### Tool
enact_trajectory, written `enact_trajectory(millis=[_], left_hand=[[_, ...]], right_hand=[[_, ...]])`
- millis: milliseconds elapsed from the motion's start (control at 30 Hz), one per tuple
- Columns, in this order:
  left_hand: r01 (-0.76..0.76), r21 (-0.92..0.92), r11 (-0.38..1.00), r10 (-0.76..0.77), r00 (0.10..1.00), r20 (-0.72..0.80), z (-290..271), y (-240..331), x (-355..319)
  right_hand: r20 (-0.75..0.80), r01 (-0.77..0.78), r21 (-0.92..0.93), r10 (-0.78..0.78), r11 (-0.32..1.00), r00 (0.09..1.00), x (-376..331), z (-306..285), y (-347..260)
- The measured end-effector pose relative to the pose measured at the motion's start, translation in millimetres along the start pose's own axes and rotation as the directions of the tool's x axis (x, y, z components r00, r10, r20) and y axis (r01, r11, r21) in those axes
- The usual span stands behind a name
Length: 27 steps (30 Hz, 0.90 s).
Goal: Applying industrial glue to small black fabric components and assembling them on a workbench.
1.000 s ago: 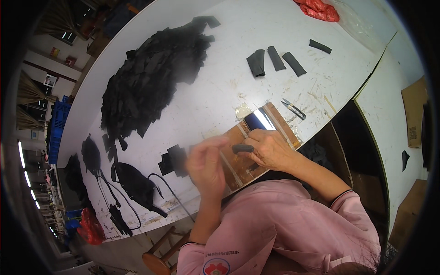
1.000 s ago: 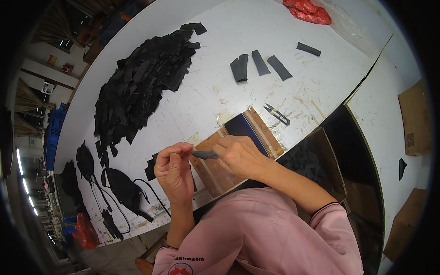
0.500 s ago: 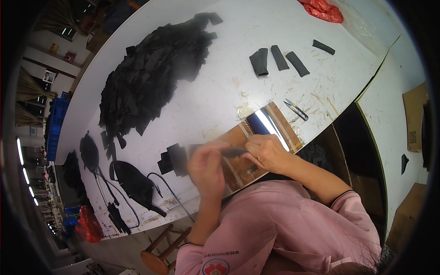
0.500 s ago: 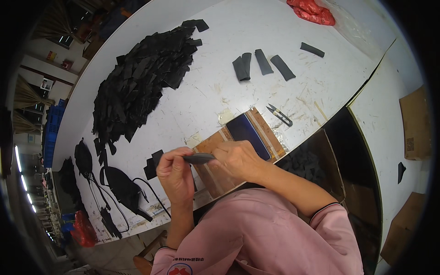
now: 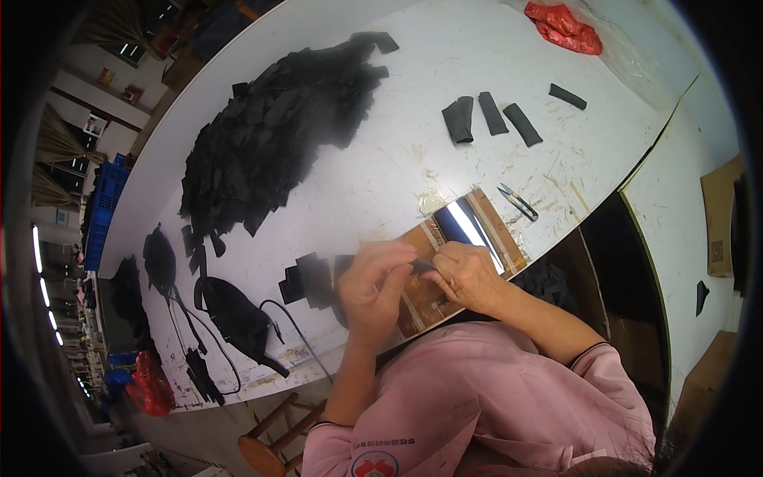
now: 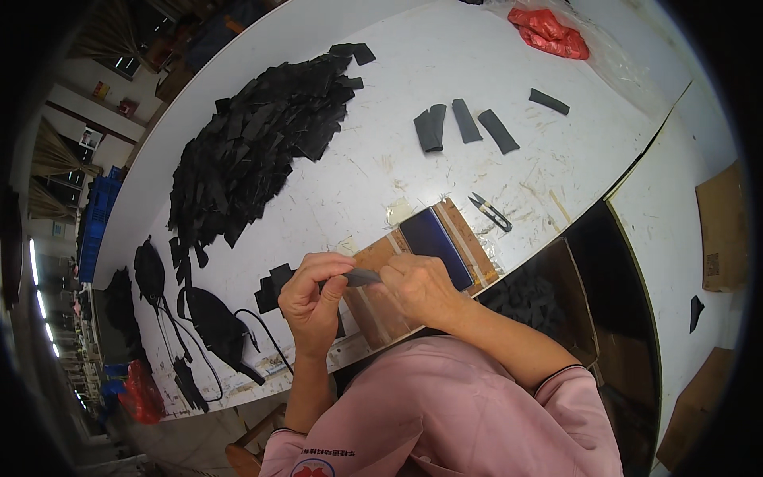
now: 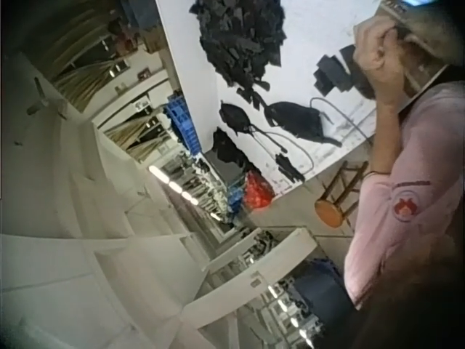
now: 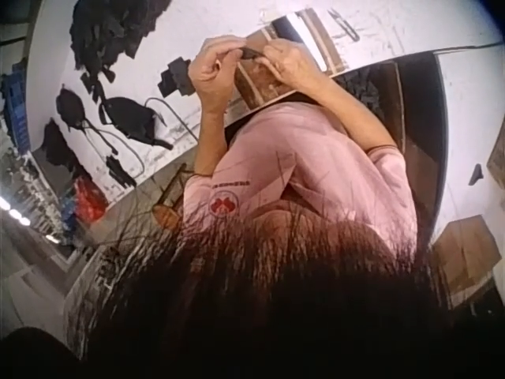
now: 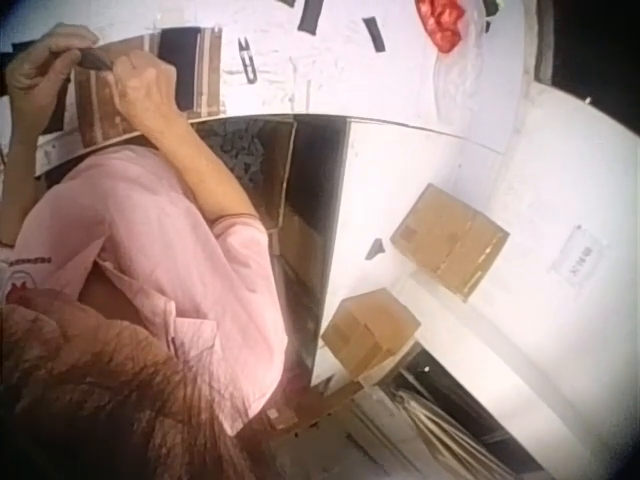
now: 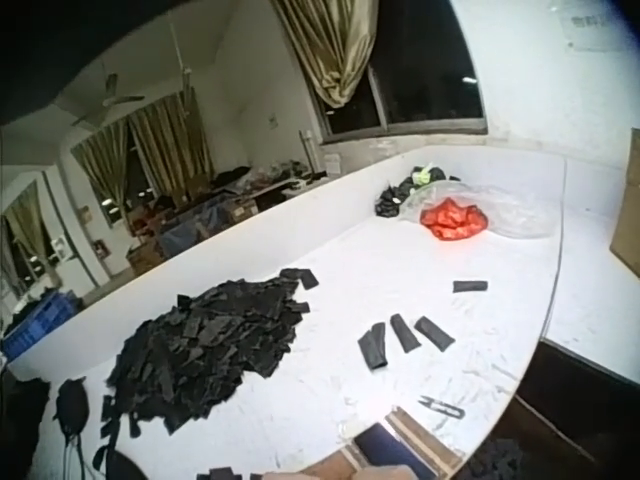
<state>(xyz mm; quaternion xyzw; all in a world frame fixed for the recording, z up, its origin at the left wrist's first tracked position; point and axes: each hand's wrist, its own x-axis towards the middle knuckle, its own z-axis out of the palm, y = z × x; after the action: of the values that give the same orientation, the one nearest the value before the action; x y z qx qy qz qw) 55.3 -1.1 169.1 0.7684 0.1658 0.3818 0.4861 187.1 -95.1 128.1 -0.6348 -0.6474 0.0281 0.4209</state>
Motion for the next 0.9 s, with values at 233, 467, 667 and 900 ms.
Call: enact_trajectory(millis=[233,467,667,900], left_hand=[[0.326,0.141,0.935,-0.250,0.886,-0.391,-10.2,-39.8,-26.5],[0.604,0.572,0.554,-0.380,0.795,-0.472,-56.5,-109.8,-89.6],[0.518,0.815,0.259,-0.341,0.839,-0.425,-60.4,-120.2,-113.9],[0.594,0.721,0.357,-0.324,0.803,-0.501,-62.6,-124.5,-117.7]], right_hand=[[-0.050,0.043,0.292,-0.030,0.955,0.998,39.8,-43.7,8.9],[0.113,-0.472,0.760,0.626,0.446,0.772,13.9,-35.6,48.5],[0.482,-0.737,0.636,0.629,0.228,0.610,-73.6,13.4,20.5],[0.537,-0.718,0.356,0.499,0.598,0.681,-69.1,28.7,2.5]])
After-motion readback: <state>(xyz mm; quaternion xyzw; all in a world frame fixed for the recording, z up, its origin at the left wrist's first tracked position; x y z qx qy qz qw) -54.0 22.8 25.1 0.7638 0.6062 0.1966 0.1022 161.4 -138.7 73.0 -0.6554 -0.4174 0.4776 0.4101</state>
